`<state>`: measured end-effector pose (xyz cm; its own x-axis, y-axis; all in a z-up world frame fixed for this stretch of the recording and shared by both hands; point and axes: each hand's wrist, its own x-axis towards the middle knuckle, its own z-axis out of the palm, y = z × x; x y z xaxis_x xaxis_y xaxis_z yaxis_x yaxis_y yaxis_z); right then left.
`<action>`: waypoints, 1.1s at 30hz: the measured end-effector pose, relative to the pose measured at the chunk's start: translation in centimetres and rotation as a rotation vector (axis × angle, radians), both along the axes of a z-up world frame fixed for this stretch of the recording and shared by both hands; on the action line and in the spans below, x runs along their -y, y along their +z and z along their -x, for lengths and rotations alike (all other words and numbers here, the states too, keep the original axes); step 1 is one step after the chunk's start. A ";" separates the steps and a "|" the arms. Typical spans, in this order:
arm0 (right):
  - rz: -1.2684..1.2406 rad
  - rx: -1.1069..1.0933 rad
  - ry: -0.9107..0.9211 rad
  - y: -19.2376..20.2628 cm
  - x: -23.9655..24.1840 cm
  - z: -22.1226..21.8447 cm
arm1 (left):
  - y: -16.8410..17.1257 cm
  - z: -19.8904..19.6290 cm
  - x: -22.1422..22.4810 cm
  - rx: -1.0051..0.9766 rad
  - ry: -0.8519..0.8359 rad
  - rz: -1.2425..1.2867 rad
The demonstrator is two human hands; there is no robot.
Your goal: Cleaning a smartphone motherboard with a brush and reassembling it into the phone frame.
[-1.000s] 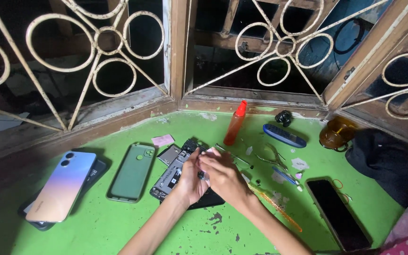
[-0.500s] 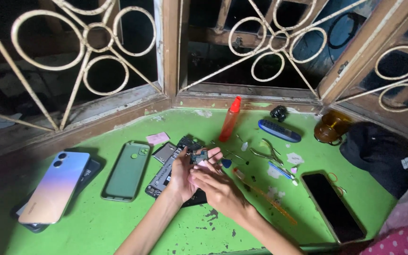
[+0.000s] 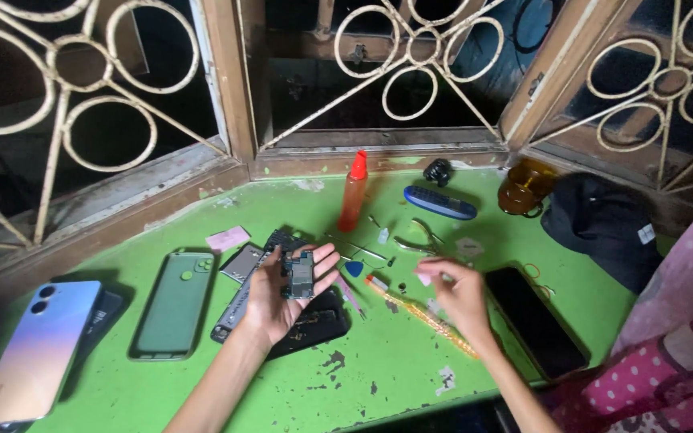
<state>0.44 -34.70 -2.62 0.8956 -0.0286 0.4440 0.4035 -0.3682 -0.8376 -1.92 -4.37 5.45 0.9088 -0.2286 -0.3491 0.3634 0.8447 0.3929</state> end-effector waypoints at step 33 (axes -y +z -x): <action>0.637 -0.102 0.302 -1.2 -0.3 1.4 | 1.6 0.3 -1.5 0.068 -0.084 -0.072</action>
